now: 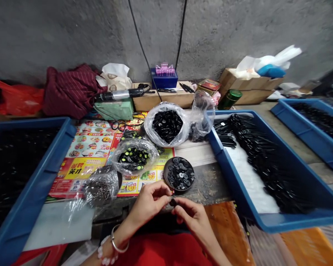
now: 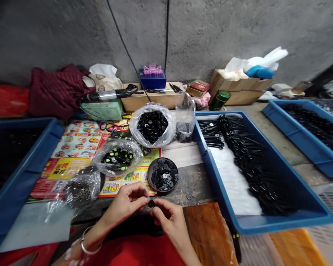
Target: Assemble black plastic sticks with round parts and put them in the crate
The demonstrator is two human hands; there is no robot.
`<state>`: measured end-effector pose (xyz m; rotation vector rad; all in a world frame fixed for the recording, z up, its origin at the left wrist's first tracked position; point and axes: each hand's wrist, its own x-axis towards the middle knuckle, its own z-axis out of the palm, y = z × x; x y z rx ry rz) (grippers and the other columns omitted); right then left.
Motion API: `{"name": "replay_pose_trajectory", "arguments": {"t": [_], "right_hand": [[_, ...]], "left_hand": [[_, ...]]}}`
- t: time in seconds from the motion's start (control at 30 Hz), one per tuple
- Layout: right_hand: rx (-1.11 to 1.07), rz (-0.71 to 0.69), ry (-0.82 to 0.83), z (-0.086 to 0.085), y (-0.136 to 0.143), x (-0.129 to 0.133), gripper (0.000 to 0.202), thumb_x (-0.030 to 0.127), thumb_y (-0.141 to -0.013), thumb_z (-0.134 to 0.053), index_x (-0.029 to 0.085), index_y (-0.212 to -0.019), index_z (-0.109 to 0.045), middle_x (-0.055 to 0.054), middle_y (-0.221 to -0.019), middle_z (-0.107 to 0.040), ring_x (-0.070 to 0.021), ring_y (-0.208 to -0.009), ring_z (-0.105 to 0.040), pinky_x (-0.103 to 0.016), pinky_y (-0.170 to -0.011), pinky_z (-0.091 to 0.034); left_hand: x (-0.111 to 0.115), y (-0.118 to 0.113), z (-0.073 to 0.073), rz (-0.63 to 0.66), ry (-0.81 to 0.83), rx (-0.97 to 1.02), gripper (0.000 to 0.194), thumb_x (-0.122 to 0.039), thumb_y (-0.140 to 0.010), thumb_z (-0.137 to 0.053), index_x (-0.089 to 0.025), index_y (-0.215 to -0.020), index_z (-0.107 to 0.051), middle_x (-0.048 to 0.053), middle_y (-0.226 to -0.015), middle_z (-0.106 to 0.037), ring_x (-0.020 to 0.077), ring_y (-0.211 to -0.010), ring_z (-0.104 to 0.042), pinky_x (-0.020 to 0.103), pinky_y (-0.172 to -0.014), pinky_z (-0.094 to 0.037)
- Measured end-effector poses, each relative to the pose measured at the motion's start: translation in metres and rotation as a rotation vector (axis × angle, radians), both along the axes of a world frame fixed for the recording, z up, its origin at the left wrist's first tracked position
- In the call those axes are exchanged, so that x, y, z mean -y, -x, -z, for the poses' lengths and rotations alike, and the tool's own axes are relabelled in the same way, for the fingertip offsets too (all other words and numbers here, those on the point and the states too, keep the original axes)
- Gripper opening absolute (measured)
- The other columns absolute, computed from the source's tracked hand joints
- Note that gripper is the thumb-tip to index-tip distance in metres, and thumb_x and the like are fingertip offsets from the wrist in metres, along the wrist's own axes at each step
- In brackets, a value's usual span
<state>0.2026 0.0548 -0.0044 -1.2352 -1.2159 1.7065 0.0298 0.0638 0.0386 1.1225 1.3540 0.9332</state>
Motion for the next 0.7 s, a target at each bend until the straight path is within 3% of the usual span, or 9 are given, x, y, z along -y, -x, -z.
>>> {"name": "replay_pose_trajectory", "arguments": {"t": [0.23, 0.47, 0.7], "right_hand": [[-0.067, 0.028, 0.109, -0.002, 0.003, 0.001, 0.043, 0.051, -0.070, -0.076, 0.013, -0.090, -0.076, -0.005, -0.061, -0.071, -0.0098, -0.041, -0.053, -0.022, -0.043, -0.044], [-0.115, -0.024, 0.182, -0.001, 0.002, -0.001, 0.044, 0.052, -0.070, -0.077, 0.012, -0.089, -0.076, -0.004, -0.061, -0.070, -0.0083, -0.041, -0.053, -0.020, -0.043, -0.043], [-0.051, -0.030, 0.159, -0.006, 0.007, -0.003, 0.044, 0.055, -0.069, -0.075, 0.012, -0.080, -0.077, -0.003, -0.055, -0.066, -0.0078, -0.038, -0.049, -0.019, -0.040, -0.041]], "left_hand": [[0.004, -0.003, 0.002, -0.044, -0.042, -0.091, 0.004, -0.017, -0.073, -0.061, -0.017, -0.069, -0.060, -0.001, -0.063, -0.061, 0.0125, -0.056, -0.054, 0.021, -0.051, -0.041], [0.012, -0.005, 0.001, -0.022, -0.193, -0.342, 0.013, -0.012, -0.081, -0.055, -0.019, -0.072, -0.062, 0.000, -0.070, -0.067, 0.0149, -0.065, -0.061, 0.023, -0.060, -0.044], [0.018, -0.007, -0.001, -0.022, -0.250, -0.382, 0.015, -0.009, -0.082, -0.055, -0.019, -0.073, -0.061, 0.000, -0.072, -0.067, 0.0137, -0.066, -0.060, 0.022, -0.062, -0.043]]}}
